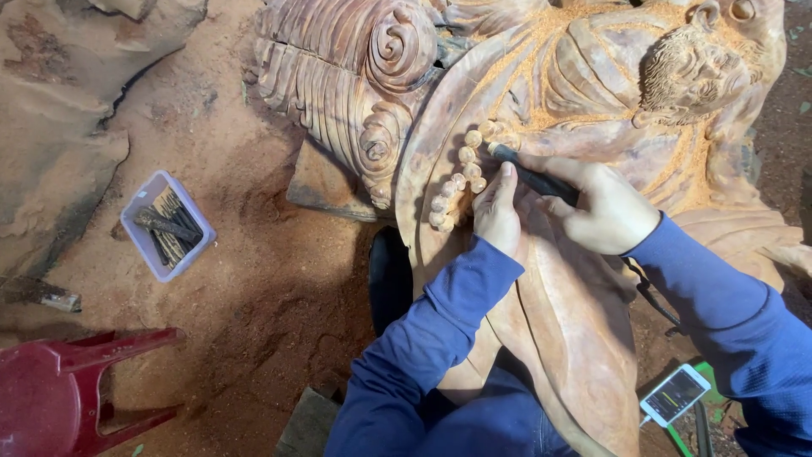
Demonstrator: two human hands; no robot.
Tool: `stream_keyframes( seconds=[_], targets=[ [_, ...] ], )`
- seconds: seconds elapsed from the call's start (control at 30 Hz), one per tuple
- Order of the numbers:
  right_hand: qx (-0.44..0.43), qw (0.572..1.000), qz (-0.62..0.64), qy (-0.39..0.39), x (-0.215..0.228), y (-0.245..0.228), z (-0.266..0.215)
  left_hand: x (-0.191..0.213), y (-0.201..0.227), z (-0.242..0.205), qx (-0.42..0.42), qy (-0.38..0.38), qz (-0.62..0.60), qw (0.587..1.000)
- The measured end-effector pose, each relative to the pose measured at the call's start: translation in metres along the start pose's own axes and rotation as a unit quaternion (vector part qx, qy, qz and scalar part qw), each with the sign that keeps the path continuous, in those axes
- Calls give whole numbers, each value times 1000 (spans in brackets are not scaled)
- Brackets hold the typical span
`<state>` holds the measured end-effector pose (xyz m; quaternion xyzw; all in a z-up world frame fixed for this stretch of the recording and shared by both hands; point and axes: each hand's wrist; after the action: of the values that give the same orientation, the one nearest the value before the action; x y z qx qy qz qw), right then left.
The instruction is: Using a handheld rotary tool to polish and refine the intricate details of a large wooden sculpture.
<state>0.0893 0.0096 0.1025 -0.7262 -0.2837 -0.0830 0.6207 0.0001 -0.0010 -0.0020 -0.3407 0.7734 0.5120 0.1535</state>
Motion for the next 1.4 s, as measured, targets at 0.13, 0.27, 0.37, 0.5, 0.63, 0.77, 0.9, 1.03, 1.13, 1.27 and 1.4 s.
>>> stream_keyframes(
  seconds=[0.13,0.27,0.37,0.5,0.63,0.77,0.9,1.03,1.13,1.27,1.4],
  targets=[
    [3,1000,-17,-2,-5,2,3,10,-12,10,0,-4,-14,1000],
    [15,999,-31,9,-8,0,2,18,-22,19,4,-21,-23,999],
    [7,999,-46,14,-5,6,-1,13,-17,14,10,-25,-24,999],
    [19,998,-47,25,-12,5,1,13,-14,13,10,-18,-38,999],
    [2,997,-67,24,-21,0,2,18,-22,17,-10,9,-51,999],
    [-9,997,-66,41,-27,3,-5,20,-23,15,-14,26,-15,999],
    [-6,996,-77,49,-31,2,-13,7,7,-2,-7,23,28,999],
    [37,997,-46,50,-36,3,-11,3,14,-2,15,50,139,989],
    [25,997,-45,50,-41,6,-6,2,8,6,20,44,157,987],
    [24,998,-39,53,-42,7,-8,6,0,12,24,27,123,992],
    [48,996,-30,66,-40,8,-14,16,-7,16,31,25,98,994]
  ],
)
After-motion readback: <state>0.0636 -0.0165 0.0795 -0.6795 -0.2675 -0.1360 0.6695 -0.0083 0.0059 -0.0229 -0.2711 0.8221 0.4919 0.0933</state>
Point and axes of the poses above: each hand's wrist, its own z-axis towards the middle knuckle, its own x-axis out of the back of the hand, y = z × x, and after that the axes turned 13 degrees about z, right-handed
